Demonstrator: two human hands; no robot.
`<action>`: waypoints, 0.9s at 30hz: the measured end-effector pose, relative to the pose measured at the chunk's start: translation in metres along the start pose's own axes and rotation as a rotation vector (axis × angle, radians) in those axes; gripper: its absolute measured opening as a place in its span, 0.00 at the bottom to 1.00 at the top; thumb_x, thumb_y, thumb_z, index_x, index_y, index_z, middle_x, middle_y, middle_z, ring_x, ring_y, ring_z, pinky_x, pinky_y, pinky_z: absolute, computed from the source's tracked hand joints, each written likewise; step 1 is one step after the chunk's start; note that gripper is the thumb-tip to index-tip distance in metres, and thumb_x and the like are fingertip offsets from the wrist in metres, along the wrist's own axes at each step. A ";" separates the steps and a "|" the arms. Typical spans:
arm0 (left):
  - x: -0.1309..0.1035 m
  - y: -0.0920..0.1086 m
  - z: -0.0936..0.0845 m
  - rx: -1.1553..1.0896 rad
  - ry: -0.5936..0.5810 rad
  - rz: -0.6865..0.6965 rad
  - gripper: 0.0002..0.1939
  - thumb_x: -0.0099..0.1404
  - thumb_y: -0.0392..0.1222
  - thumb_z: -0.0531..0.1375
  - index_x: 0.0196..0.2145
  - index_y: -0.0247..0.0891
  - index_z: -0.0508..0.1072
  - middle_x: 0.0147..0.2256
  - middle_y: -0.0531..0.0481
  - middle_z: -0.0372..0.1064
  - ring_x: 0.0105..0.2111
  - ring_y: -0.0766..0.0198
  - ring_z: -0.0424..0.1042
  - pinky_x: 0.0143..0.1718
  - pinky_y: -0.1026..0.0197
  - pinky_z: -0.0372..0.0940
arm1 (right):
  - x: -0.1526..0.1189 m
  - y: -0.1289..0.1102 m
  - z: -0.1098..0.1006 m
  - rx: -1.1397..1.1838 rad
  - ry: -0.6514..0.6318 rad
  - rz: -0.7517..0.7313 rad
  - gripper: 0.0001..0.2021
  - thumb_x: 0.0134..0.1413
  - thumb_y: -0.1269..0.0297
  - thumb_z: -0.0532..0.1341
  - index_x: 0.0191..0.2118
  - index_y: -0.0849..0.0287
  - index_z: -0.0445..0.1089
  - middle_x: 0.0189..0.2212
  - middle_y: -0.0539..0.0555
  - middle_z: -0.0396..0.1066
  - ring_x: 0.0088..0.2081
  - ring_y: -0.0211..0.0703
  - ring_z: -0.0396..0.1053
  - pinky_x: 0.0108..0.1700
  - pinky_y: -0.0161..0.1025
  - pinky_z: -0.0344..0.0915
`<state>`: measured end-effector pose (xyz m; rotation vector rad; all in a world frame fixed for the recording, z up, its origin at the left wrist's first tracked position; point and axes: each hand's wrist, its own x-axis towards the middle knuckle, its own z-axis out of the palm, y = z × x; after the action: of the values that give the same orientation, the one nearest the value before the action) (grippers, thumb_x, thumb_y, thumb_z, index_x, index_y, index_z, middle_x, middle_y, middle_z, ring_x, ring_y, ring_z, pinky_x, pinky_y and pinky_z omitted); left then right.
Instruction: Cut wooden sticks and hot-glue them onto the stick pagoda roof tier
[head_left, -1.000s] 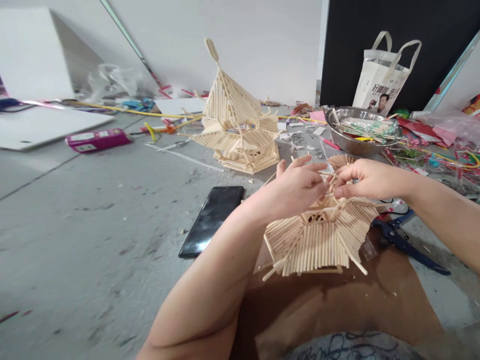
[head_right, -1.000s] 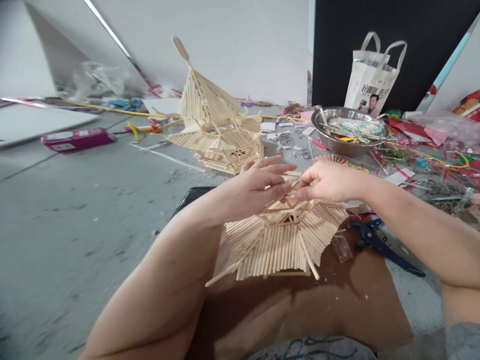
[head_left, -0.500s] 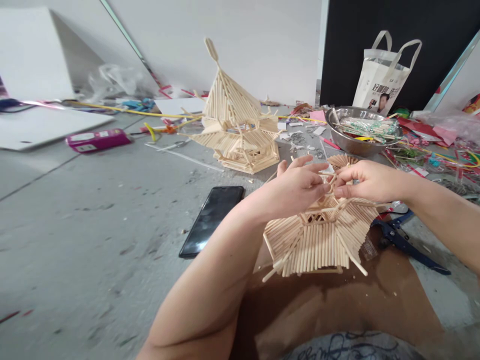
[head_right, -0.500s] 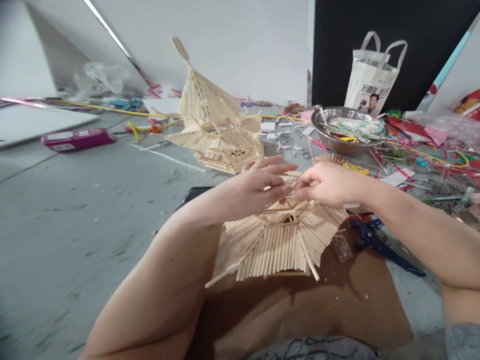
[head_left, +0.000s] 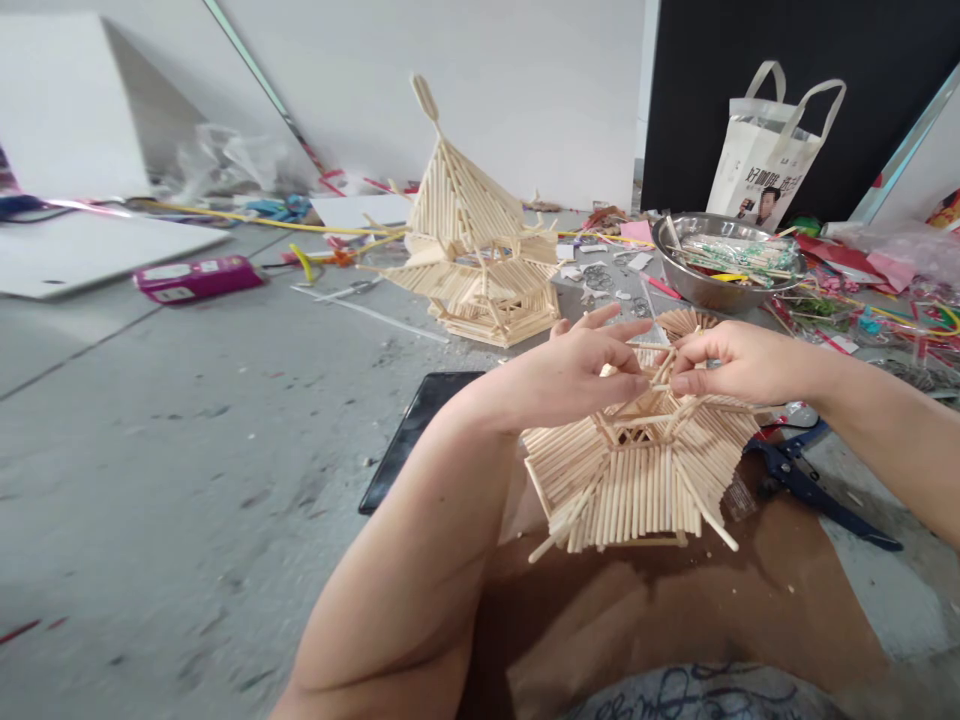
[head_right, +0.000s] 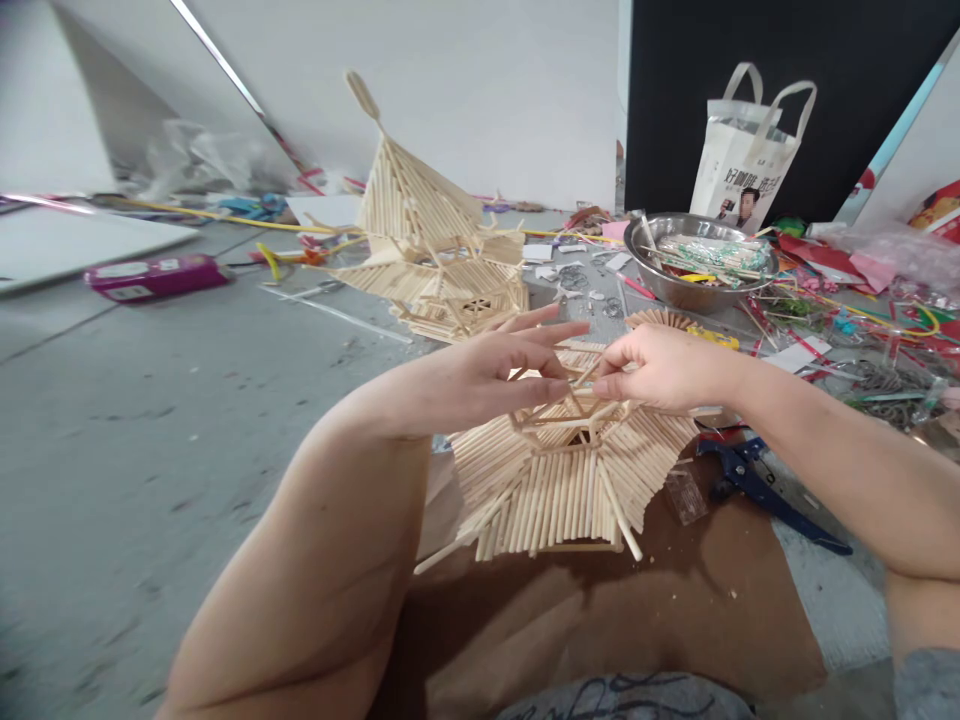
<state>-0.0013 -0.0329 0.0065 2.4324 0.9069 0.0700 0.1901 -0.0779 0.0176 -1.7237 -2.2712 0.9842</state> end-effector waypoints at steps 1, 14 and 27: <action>0.000 -0.001 0.000 -0.002 -0.003 0.005 0.12 0.61 0.45 0.52 0.32 0.40 0.73 0.63 0.57 0.45 0.64 0.53 0.32 0.61 0.42 0.34 | 0.000 0.000 0.000 0.004 0.000 0.002 0.11 0.48 0.56 0.56 0.30 0.57 0.70 0.30 0.51 0.70 0.34 0.40 0.65 0.35 0.37 0.58; 0.004 -0.006 0.003 -0.036 -0.018 0.060 0.14 0.63 0.47 0.50 0.37 0.42 0.74 0.63 0.57 0.44 0.64 0.53 0.32 0.61 0.43 0.35 | 0.001 0.002 0.000 0.001 -0.012 -0.011 0.11 0.49 0.57 0.56 0.31 0.57 0.70 0.32 0.52 0.70 0.36 0.41 0.65 0.36 0.38 0.58; 0.005 -0.007 0.002 -0.038 -0.030 0.148 0.15 0.63 0.45 0.49 0.36 0.38 0.73 0.63 0.53 0.47 0.64 0.56 0.38 0.61 0.52 0.43 | -0.001 0.000 0.001 0.001 0.011 0.012 0.11 0.49 0.56 0.56 0.30 0.58 0.70 0.31 0.51 0.69 0.35 0.40 0.64 0.35 0.37 0.58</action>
<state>-0.0007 -0.0263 0.0005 2.4552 0.7053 0.1025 0.1899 -0.0795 0.0173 -1.7399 -2.2556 0.9762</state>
